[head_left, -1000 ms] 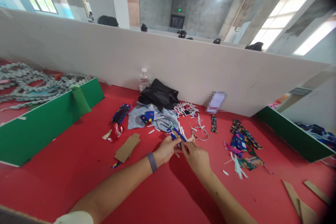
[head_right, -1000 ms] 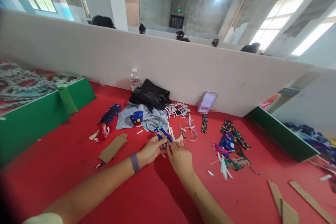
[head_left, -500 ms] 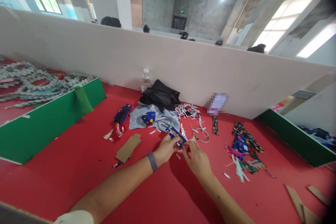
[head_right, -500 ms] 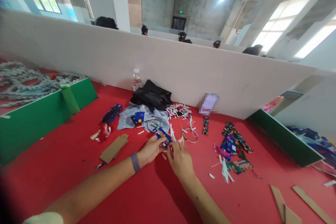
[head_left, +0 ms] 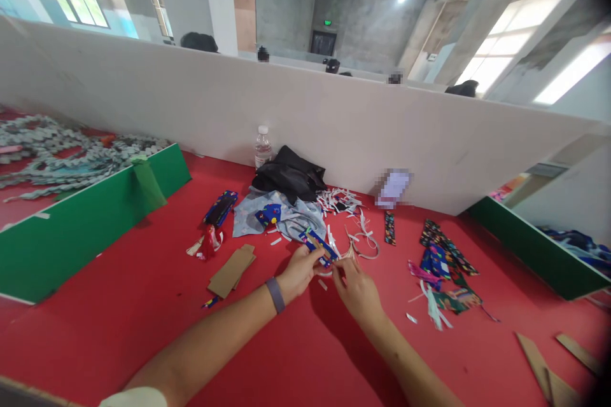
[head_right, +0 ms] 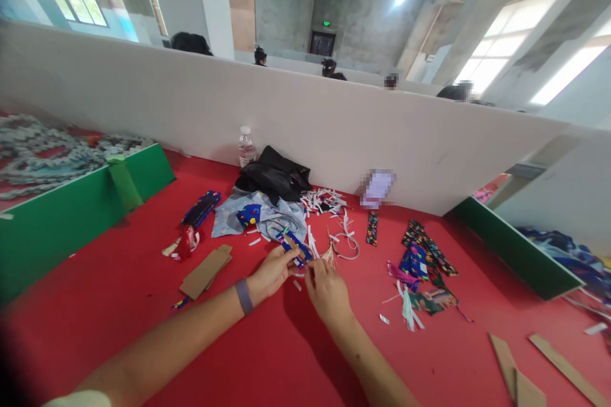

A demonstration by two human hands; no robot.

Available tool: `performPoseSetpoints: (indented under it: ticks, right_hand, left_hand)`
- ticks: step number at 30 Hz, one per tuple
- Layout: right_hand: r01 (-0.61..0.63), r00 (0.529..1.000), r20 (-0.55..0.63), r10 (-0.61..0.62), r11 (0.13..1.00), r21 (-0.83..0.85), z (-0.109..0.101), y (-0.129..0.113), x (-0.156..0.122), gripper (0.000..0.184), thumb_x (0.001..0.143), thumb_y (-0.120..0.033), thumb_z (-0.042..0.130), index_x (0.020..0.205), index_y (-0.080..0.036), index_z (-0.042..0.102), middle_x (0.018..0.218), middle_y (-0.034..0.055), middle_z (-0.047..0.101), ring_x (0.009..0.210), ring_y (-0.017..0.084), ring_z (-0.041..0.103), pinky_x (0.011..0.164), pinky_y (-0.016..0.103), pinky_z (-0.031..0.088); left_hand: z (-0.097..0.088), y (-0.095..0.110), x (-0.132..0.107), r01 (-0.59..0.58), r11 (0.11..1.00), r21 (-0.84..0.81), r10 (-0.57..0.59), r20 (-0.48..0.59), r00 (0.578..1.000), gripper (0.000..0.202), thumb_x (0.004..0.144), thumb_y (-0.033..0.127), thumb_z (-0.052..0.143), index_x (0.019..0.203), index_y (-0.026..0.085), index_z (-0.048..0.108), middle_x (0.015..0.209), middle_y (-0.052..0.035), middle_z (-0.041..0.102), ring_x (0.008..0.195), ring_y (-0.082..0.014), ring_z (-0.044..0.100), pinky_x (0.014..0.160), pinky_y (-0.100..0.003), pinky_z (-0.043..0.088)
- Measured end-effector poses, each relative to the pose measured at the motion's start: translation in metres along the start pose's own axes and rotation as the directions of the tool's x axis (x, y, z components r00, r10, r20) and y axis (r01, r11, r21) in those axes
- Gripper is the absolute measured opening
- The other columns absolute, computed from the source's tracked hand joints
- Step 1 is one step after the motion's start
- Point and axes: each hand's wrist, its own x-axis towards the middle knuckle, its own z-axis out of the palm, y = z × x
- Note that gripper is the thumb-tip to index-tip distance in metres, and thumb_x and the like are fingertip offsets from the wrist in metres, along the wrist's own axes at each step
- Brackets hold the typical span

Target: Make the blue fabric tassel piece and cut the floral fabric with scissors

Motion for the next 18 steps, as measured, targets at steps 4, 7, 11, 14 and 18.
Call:
performPoseSetpoints:
  ticks: [4,7,11,14,18]
  right_hand:
    - [-0.025,0.999,0.022,0.024,0.999,0.039,0.001,0.001,0.0,0.017,0.087,-0.021,0.039,0.08,-0.017,0.055,0.073,0.0039,0.061,0.066,0.015,0.06,0.058,0.022,0.039]
    - [-0.1,0.995,0.037,0.095,0.981,0.164,0.001,0.001,0.002,0.017,0.085,-0.023,0.04,0.08,-0.017,0.055,0.072,0.0039,0.062,0.064,0.015,0.059,0.058,0.023,0.04]
    - [-0.266,0.964,0.101,0.246,0.873,0.408,-0.001,0.0,0.008,0.017,0.083,-0.027,0.044,0.075,-0.017,0.056,0.068,0.0024,0.063,0.06,0.014,0.057,0.057,0.023,0.041]
    - [-0.334,0.941,0.132,0.31,0.805,0.49,0.001,0.0,0.01,0.016,0.079,-0.027,0.047,0.071,-0.016,0.057,0.063,0.0003,0.06,0.057,0.013,0.053,0.055,0.023,0.04]
    - [-0.343,0.936,0.158,0.315,0.715,0.609,0.007,0.003,0.011,0.013,0.076,-0.025,0.05,0.069,-0.016,0.056,0.061,-0.0025,0.055,0.057,0.011,0.048,0.055,0.022,0.037]
  left_hand:
    - [0.0,0.0,0.001,-0.001,1.0,0.001,0.001,0.016,1.0,0.018,0.065,0.021,0.07,0.075,0.012,0.058,0.067,-0.0012,0.064,0.058,-0.0104,0.06,0.057,-0.022,0.048]
    - [0.0,0.0,0.0,-0.004,1.0,0.001,0.004,0.027,1.0,0.02,0.065,0.023,0.072,0.077,0.013,0.059,0.07,-0.0021,0.065,0.059,-0.0116,0.06,0.057,-0.023,0.048]
    - [0.003,0.003,-0.002,-0.028,1.0,-0.011,0.028,0.026,0.999,0.022,0.063,0.024,0.073,0.077,0.014,0.059,0.071,-0.0009,0.065,0.063,-0.0119,0.061,0.059,-0.022,0.048]
    - [0.004,0.005,-0.004,-0.033,0.999,-0.003,0.033,0.029,0.999,0.024,0.063,0.024,0.074,0.077,0.015,0.058,0.071,-0.0004,0.066,0.064,-0.0129,0.062,0.06,-0.023,0.047]
    - [0.0,0.004,-0.002,-0.085,0.993,0.079,0.084,0.017,0.996,0.024,0.065,0.026,0.073,0.081,0.015,0.058,0.075,-0.0004,0.067,0.066,-0.0122,0.062,0.063,-0.022,0.047]
